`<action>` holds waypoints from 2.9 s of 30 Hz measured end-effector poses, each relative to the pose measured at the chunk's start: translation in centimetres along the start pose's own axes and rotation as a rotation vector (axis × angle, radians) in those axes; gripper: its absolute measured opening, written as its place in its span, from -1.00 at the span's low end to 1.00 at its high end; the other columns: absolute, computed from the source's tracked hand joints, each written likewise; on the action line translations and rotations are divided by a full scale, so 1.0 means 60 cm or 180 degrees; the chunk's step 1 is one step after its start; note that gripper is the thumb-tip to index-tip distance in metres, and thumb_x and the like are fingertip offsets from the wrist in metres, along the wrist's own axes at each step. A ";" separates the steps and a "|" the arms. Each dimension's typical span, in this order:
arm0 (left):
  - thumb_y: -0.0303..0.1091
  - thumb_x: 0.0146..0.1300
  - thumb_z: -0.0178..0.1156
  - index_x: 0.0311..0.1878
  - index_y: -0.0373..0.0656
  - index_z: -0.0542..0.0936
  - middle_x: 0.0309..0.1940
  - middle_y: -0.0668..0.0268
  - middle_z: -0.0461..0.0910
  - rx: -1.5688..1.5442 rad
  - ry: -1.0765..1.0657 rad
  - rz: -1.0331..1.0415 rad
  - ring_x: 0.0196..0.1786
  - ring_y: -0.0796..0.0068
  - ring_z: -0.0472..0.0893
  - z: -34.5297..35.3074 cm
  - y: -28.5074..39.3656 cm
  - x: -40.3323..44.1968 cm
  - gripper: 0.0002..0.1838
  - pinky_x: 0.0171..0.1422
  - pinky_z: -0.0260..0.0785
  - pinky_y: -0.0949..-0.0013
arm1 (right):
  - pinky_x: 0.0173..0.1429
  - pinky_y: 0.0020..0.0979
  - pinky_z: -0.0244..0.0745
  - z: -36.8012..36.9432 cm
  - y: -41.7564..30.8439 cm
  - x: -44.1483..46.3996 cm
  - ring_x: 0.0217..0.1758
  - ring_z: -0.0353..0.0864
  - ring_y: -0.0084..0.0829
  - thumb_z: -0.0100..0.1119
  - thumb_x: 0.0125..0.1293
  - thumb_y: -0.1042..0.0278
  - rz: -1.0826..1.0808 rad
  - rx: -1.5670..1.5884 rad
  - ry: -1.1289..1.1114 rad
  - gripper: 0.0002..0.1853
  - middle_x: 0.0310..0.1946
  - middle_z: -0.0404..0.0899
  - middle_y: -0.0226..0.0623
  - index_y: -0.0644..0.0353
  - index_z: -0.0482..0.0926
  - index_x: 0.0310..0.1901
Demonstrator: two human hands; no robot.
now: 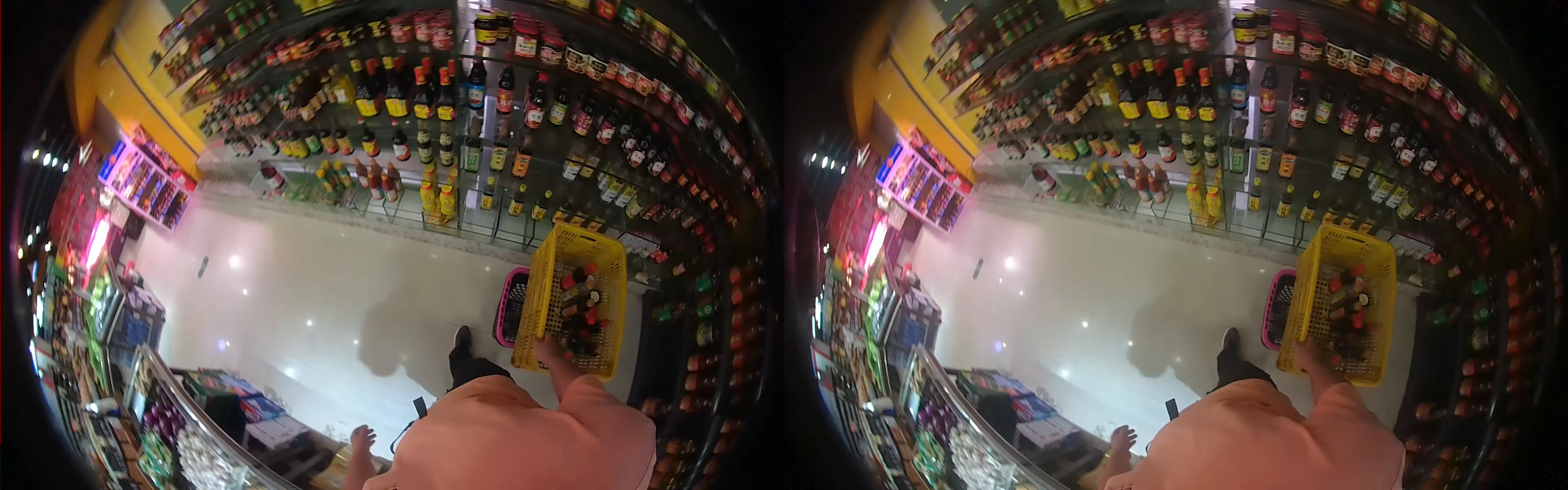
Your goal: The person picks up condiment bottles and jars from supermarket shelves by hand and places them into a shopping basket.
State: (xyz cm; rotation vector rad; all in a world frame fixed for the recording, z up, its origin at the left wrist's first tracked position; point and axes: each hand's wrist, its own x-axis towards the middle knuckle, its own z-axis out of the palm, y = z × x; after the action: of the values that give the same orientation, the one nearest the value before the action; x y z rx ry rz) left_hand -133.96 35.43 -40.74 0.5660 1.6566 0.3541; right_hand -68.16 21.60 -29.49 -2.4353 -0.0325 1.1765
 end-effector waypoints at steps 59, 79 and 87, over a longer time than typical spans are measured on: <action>-0.08 0.36 0.15 0.10 -0.23 0.63 0.03 0.12 0.71 0.5804 -0.1638 0.2509 0.03 -0.03 0.68 0.443 1.004 0.635 -0.56 0.10 0.54 0.04 | -0.03 0.05 0.51 -0.076 -1.112 0.581 -0.03 0.58 0.20 0.26 0.31 0.23 -0.2033 -0.0113 0.1974 -0.67 -0.15 0.60 0.07 0.20 0.47 0.00; -0.44 0.32 0.34 0.45 -0.18 0.34 0.16 0.10 0.61 0.2450 -0.3987 0.1755 -0.02 0.45 0.66 0.983 1.286 0.268 -0.35 0.10 0.52 0.36 | -0.01 -0.47 0.52 -0.055 -0.950 0.226 -0.13 0.54 -0.63 0.35 0.35 0.48 -0.2514 0.3077 0.0805 -0.70 -0.20 0.55 -0.45 0.29 0.46 0.02; -0.54 0.20 0.43 0.40 -0.27 0.40 0.06 0.27 0.64 0.2852 -0.4628 0.1953 -0.04 0.54 0.63 1.032 1.282 0.201 -0.31 0.04 0.51 0.45 | -0.03 -0.50 0.51 -0.116 -0.961 0.170 -0.14 0.57 -0.61 0.35 0.35 0.47 -0.2181 0.3626 0.0803 -0.69 -0.23 0.56 -0.45 0.28 0.49 0.05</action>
State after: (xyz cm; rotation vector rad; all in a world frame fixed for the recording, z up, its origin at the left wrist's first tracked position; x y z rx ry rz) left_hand -61.68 100.58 -20.06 1.5248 0.0967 -0.3885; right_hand -46.98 73.34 -10.73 -1.3391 -0.0842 0.3603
